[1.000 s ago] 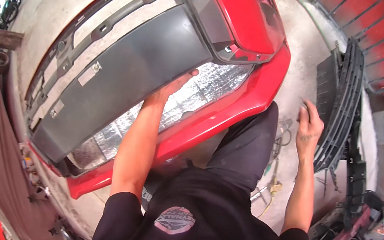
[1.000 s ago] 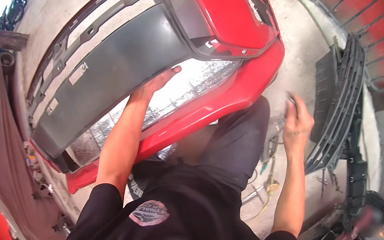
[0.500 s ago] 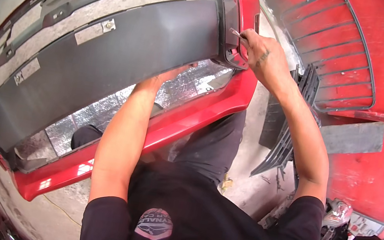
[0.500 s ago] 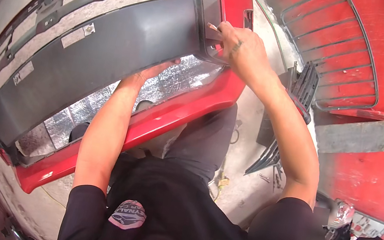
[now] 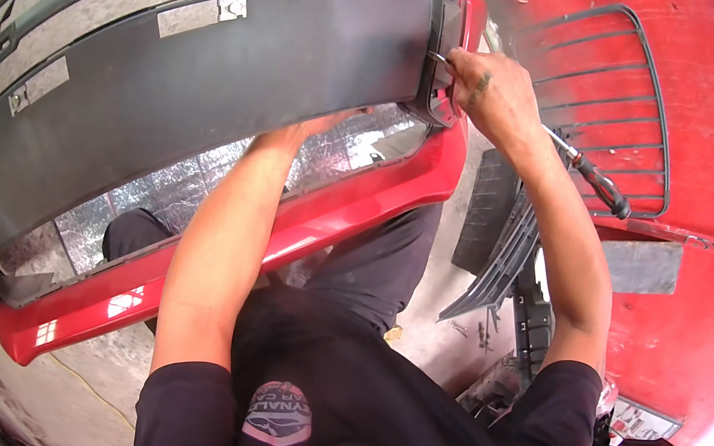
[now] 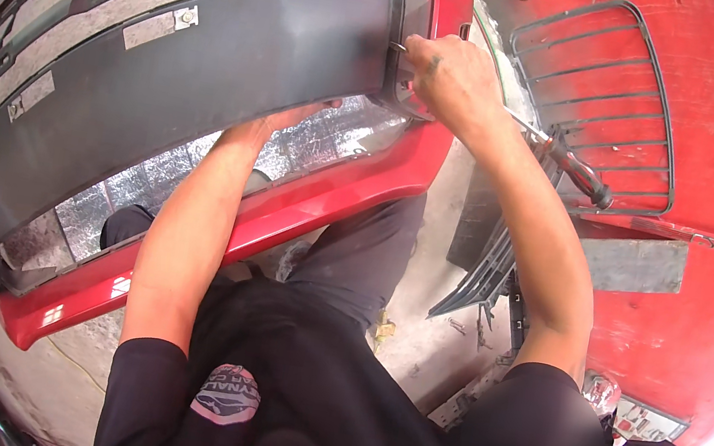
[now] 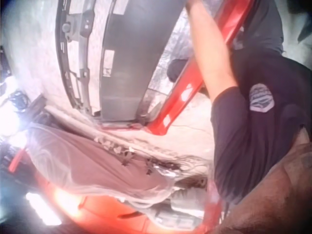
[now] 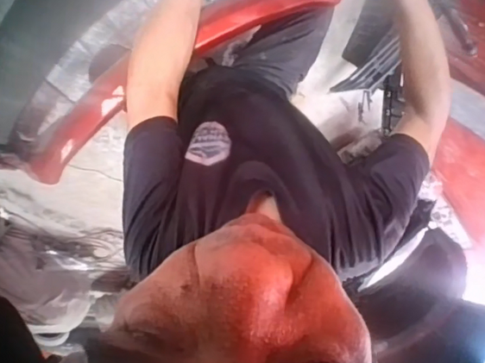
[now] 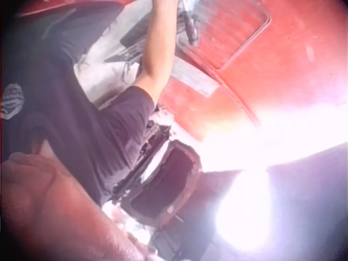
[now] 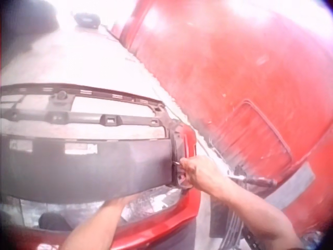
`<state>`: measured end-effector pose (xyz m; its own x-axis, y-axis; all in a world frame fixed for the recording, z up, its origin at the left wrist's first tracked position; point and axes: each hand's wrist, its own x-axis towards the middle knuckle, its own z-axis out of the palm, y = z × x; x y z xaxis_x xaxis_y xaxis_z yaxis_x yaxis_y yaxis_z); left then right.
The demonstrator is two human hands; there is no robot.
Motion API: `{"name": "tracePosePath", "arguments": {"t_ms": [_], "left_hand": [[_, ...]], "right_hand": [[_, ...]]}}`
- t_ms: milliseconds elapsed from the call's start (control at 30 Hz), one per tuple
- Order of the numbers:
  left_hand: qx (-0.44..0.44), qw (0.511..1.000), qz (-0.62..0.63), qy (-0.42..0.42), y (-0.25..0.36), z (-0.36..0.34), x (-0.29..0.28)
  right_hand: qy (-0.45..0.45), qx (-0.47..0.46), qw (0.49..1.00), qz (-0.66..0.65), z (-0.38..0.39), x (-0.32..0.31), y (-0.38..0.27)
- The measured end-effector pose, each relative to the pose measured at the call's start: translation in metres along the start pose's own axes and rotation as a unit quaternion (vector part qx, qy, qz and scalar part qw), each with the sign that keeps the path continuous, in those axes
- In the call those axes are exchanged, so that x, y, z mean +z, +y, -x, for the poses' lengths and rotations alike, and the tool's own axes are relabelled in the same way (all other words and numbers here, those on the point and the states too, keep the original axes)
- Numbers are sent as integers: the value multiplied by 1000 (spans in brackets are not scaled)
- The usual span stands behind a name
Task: The person uses a screwdriver to pry and remove plastic clips from a car bumper, then uses a heat gun to apply heat to the surface of the bumper.
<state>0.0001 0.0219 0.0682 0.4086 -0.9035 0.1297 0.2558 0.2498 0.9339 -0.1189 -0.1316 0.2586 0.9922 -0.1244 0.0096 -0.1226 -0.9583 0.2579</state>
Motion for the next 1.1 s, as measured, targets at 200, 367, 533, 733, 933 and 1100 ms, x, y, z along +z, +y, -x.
{"name": "tracePosePath", "arguments": {"t_ms": [200, 367, 533, 733, 933, 1100], "left_hand": [[-21, 969, 248, 11, 4, 1, 0], [-18, 989, 143, 5, -10, -4, -6], [-59, 875, 481, 3, 11, 3, 0], [-67, 871, 485, 28, 10, 5, 0], [-71, 890, 449, 30, 11, 5, -1], [-54, 907, 417, 15, 7, 5, -1]], "right_hand": [[-23, -7, 1000, 9, -8, -6, -2], [-25, -47, 998, 40, -15, -5, 1], [-36, -43, 997, 60, -16, -7, 2], [-28, -42, 997, 57, -21, -12, 1], [-26, -64, 995, 72, -22, -13, 2], [-30, -80, 990, 108, -19, -11, 2]]}}
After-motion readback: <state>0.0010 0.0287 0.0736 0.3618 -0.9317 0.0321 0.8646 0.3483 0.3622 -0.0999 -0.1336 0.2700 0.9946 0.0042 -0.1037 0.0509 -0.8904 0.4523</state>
